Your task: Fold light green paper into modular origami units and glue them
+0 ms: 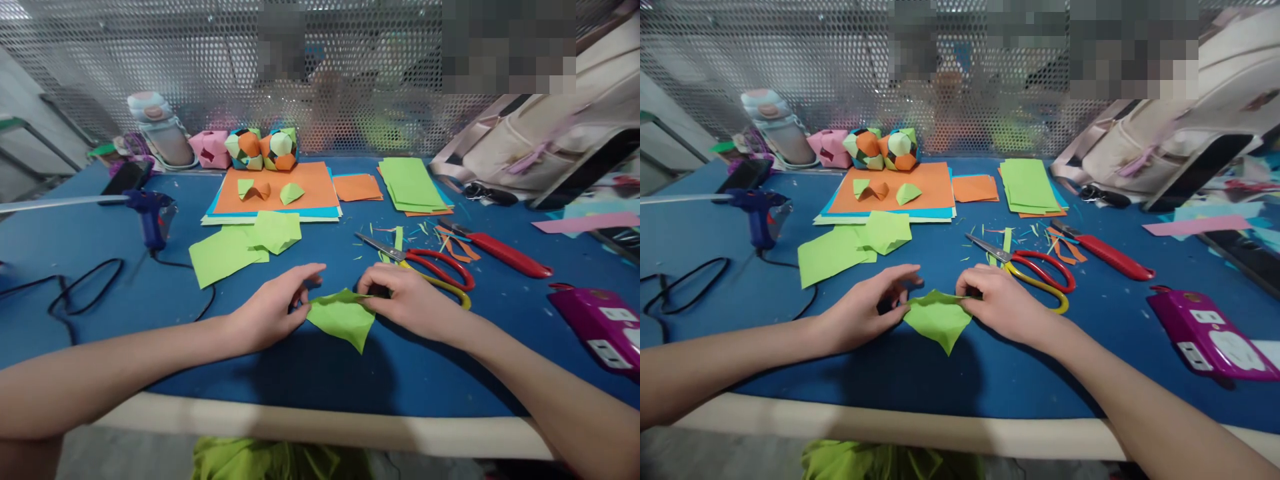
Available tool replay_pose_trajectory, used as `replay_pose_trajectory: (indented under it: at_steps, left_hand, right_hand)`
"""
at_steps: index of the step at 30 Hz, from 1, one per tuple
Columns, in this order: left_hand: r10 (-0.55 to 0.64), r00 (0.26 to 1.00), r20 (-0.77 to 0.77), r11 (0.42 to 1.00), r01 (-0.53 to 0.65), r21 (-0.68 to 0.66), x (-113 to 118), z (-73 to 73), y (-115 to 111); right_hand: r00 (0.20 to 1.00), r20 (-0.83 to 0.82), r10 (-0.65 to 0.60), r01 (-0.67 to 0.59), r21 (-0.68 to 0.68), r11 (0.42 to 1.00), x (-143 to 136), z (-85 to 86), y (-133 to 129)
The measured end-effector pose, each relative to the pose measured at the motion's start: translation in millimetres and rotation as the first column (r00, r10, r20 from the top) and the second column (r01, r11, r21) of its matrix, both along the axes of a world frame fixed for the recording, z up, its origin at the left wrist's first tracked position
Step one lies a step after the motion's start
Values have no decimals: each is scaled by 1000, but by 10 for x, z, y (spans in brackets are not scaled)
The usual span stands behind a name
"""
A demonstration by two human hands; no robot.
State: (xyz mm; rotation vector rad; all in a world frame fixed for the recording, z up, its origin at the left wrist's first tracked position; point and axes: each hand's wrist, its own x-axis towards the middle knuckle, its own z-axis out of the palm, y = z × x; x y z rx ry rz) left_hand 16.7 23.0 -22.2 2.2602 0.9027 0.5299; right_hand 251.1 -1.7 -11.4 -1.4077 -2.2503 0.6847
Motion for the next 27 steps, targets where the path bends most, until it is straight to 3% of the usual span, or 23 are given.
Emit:
replay_pose_trajectory:
  at_steps: [4, 12, 19, 27]
  left_hand:
    - [-47, 996, -81, 993, 56, 108, -12, 10, -2]
    - [-233, 961, -148, 902, 271, 336, -61, -60, 8]
    - [-367, 912, -183, 824, 410, 391, -78, -73, 25]
    - [-327, 897, -297, 802, 429, 415, -89, -56, 3]
  right_hand:
    - [983, 52, 175, -180, 123, 976, 75, -23, -10]
    - [934, 192, 302, -345, 256, 903, 133, -12, -43]
    - [894, 308, 325, -411, 277, 869, 155, -1, -69]
    - [878, 366, 307, -414, 264, 871, 159, 6, -96]
